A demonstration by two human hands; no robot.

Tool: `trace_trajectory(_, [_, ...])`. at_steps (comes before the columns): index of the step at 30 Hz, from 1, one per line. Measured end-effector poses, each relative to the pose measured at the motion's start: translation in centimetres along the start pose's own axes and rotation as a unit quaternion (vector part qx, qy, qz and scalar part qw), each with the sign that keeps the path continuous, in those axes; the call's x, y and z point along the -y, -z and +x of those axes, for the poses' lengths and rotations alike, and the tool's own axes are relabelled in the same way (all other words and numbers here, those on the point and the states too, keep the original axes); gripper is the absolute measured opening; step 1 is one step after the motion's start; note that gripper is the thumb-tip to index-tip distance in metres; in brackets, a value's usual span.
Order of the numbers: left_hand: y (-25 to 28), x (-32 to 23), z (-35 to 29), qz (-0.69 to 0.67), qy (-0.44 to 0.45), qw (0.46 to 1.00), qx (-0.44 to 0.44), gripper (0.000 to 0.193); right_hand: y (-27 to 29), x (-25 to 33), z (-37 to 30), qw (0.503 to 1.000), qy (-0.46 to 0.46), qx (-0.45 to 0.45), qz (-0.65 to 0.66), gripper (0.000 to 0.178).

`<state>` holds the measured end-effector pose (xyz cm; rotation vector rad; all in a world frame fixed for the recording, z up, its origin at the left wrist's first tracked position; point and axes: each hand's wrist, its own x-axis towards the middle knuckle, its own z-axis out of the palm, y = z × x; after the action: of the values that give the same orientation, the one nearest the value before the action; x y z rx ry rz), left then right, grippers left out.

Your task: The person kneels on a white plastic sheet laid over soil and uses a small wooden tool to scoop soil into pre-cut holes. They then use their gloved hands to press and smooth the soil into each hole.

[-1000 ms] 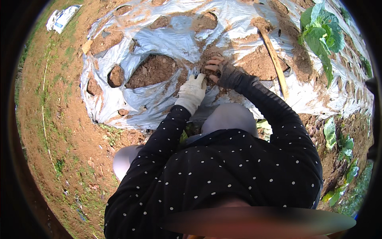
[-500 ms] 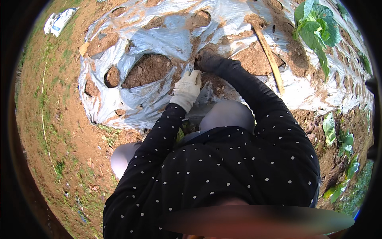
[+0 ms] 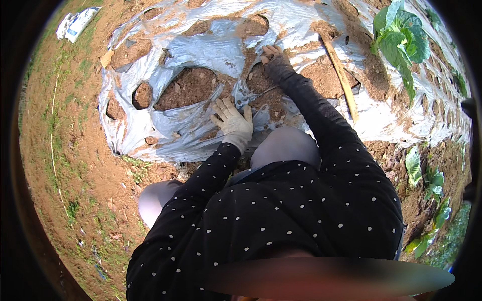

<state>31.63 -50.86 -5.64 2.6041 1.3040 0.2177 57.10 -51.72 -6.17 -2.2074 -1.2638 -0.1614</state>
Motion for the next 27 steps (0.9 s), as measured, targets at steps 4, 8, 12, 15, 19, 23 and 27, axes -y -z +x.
trace_trajectory(4, [-0.2,-2.3,3.0,-0.098,-0.091,0.991,0.019,0.077,-1.3,1.3,0.5,0.973,0.215,0.082,0.000,0.033])
trace_trajectory(8, [0.6,-1.4,3.8,-0.084,-0.252,0.964,0.013,0.065,-0.1,2.6,-4.4,0.955,0.145,0.133,0.221,0.034])
trace_trajectory(12, [1.8,-0.6,2.6,-0.063,-0.317,0.946,-0.023,0.050,2.6,3.1,-8.3,0.967,0.235,0.050,0.078,0.040])
trace_trajectory(15, [2.4,-1.0,3.0,-0.042,-0.339,0.937,-0.078,0.037,3.2,3.6,-6.6,0.959,0.258,0.105,-0.056,0.043])
trace_trajectory(19, [2.8,0.2,3.5,-0.111,-0.302,0.940,-0.109,0.043,4.9,2.1,-2.4,0.905,-0.054,0.276,0.320,0.030])
trace_trajectory(23, [2.0,3.8,2.2,-0.119,-0.159,0.959,-0.203,0.050,8.7,0.4,-7.1,0.978,0.049,0.140,0.147,0.038])
trace_trajectory(27, [1.1,5.2,0.8,-0.083,-0.226,0.956,-0.168,0.052,7.6,2.5,-12.6,0.960,0.253,0.105,0.065,0.060])
